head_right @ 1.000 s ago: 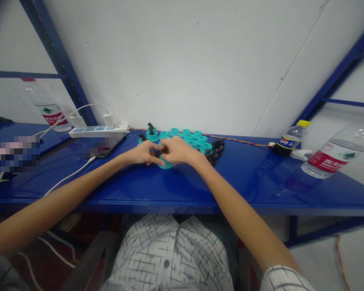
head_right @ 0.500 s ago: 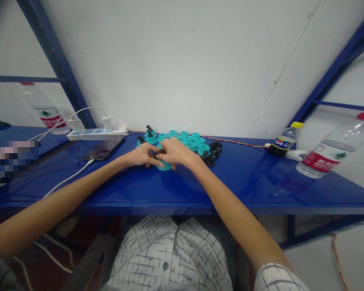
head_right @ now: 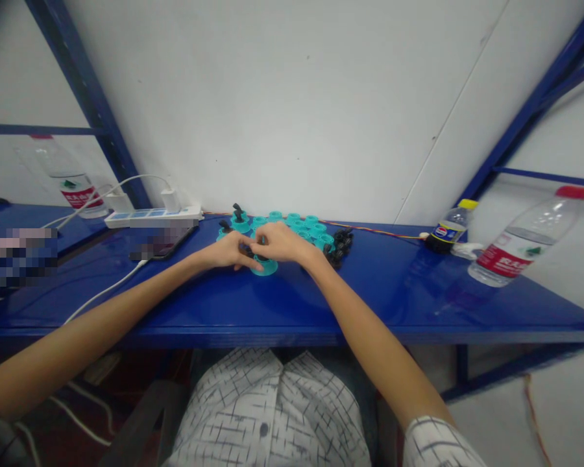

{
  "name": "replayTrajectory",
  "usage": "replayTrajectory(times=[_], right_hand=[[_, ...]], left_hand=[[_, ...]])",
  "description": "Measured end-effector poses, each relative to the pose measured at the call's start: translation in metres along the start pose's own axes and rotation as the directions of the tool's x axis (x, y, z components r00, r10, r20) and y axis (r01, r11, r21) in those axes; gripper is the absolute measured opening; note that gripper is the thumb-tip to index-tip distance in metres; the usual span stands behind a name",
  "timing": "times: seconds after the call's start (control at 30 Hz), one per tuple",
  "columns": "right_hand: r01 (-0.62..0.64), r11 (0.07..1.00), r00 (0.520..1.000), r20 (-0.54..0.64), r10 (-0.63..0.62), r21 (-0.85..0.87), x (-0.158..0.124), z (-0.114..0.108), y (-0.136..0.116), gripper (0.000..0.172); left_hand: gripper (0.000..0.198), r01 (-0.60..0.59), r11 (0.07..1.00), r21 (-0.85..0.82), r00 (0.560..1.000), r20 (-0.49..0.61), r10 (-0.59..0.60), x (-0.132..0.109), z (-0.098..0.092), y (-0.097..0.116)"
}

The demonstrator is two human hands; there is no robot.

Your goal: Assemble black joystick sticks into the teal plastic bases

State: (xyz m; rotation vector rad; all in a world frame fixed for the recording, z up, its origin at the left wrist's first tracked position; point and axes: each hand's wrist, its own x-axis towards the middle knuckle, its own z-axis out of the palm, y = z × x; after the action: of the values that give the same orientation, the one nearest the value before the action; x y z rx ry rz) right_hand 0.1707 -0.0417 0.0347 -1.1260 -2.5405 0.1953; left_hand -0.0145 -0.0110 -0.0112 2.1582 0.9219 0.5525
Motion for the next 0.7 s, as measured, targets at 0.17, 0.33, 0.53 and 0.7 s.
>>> replayTrajectory(times=[0.17,0.33,0.53,0.7], right_hand=[[0.001,0.995,1.000,-0.012,-0.002,-0.096,0.002,0.001,-0.004,0.023],[-0.032,0.993,0.999,-0.025,0.029,-0.114,0.002,0.003,-0.007,0.036],[-0.138,0.987,0.990,-0.018,0.137,-0.079,0.001,0.002,-0.013,0.043],[-0.073,0.997,0.997,-0.040,0.072,-0.031,-0.001,0.004,-0.001,0.035]], left_hand=[[0.046,0.009,1.000,0.001,1.000,-0.001,-0.009,0.000,0.000,0.000],[0.047,0.009,1.000,-0.014,1.000,-0.004,-0.009,-0.001,-0.001,0.002],[0.050,0.004,1.000,-0.014,1.000,0.004,-0.004,0.000,-0.001,0.001],[0.044,0.003,1.000,-0.014,1.000,0.008,-0.003,-0.001,0.000,0.005]])
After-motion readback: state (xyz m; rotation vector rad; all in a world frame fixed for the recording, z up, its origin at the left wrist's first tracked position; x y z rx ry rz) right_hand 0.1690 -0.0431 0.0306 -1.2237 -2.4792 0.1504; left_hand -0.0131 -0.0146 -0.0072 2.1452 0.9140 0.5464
